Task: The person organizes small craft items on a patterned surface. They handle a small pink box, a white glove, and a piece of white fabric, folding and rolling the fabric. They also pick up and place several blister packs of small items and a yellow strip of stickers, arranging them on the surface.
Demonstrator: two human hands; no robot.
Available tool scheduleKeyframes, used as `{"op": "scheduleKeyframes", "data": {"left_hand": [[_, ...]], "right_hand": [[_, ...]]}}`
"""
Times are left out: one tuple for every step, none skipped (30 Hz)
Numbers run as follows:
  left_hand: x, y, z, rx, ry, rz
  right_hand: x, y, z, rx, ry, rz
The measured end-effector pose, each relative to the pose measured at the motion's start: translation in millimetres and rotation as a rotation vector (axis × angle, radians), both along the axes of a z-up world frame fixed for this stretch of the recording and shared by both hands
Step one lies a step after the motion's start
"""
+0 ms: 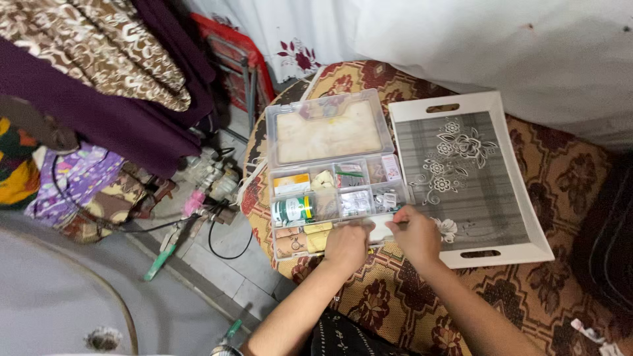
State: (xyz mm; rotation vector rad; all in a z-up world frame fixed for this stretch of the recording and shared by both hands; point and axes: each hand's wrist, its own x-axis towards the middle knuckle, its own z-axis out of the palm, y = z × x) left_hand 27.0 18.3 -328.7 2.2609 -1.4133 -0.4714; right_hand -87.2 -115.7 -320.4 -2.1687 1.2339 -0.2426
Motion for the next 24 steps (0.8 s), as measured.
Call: {"op": "scheduleKeyframes", "data": {"left_hand": [[0.5, -1.5, 0.7, 0.07, 0.009, -0.009], [0.1, -3.1, 2.4, 0.086, -0.015, -0.025], [0.1, -4.6, 5.5, 0.101, -0.043, -0.041], [0.0, -6.7, 9.3, 0.116, -0.07, -0.058], [0.1, -9.7, 12.7, 0.251, -0.059, -0.081], [1.1, -14.0, 16.2, 0.387, -0.05, -0.104], [-0.3, -18.2, 20.4, 0.521, -0.042, -0.132], [-1.8, -19.9, 24.9, 0.462, -0.061, -0.125], [-2.8, -21.3, 29.4, 0.399, -0.08, -0.119], [-5.1, -22.8, 33.9, 0.335, -0.096, -0.113], [-9.9, -24.7, 38.2, 0.253, -0.065, -0.094], [-16.1, -26.3, 42.5, 0.172, -0.031, -0.075], [-24.4, -29.9, 46.5, 0.09, 0.004, -0.056], [-34.1, -34.5, 50.4, 0.117, -0.003, -0.073], [-43.2, -39.3, 54.4, 0.143, -0.011, -0.086], [-54.1, -44.4, 58.2, 0.17, -0.02, -0.099], [-66.3, -48.8, 61.4, 0.159, -0.028, -0.114], [-79.9, -53.7, 64.0, 0.148, -0.036, -0.129], [-94.1, -57.8, 66.2, 0.139, -0.041, -0.145], [-107.8, -61.1, 67.9, 0.1, -0.005, -0.17], [-123.0, -63.2, 68.7, 0.061, 0.034, -0.195], [-138.3, -65.6, 68.8, 0.024, 0.075, -0.22], [-153.1, -69.2, 68.8, 0.012, 0.071, -0.251], [-168.3, -72.2, 68.1, 0.001, 0.067, -0.281]], "right_hand": [[-1.3, 2.4, -2.3, -0.026, 0.028, -0.006], [-2.2, 5.2, -4.2, -0.051, 0.056, -0.012], [-1.8, 6.5, -5.0, -0.075, 0.081, -0.019], [-1.8, 6.3, -4.8, -0.092, 0.041, -0.001], [-4.1, 7.5, -4.3, -0.107, 0.004, 0.013], [-7.3, 8.5, -2.9, -0.123, -0.032, 0.027], [-12.8, 9.5, -0.1, -0.087, -0.061, 0.02], [-18.5, 10.7, 3.3, -0.053, -0.09, 0.013], [-25.0, 10.5, 7.4, -0.023, -0.12, 0.005], [-31.7, 10.6, 11.7, -0.025, -0.14, -0.02], [-39.1, 10.7, 16.3, -0.028, -0.157, -0.045], [-47.4, 10.9, 20.8, -0.032, -0.175, -0.07], [-56.1, 9.9, 24.9, -0.017, -0.164, -0.104], [-65.5, 8.7, 28.6, -0.002, -0.154, -0.138], [-76.0, 7.0, 32.3, 0.014, -0.146, -0.168], [-88.0, 4.8, 35.5, -0.004, -0.177, -0.179], [-98.4, 3.2, 36.8, -0.02, -0.211, -0.189], [-110.9, 1.5, 37.3, -0.036, -0.244, -0.2], [-126.5, 0.9, 37.3, -0.03, -0.244, -0.237], [-143.1, 0.2, 36.3, -0.024, -0.244, -0.273], [-161.8, -0.1, 34.7, -0.017, -0.242, -0.31], [-181.7, -0.9, 32.8, -0.033, -0.216, -0.332], [-201.4, -3.7, 31.2, -0.05, -0.192, -0.35], [-221.4, -6.6, 29.6, -0.067, -0.168, -0.368]]}}
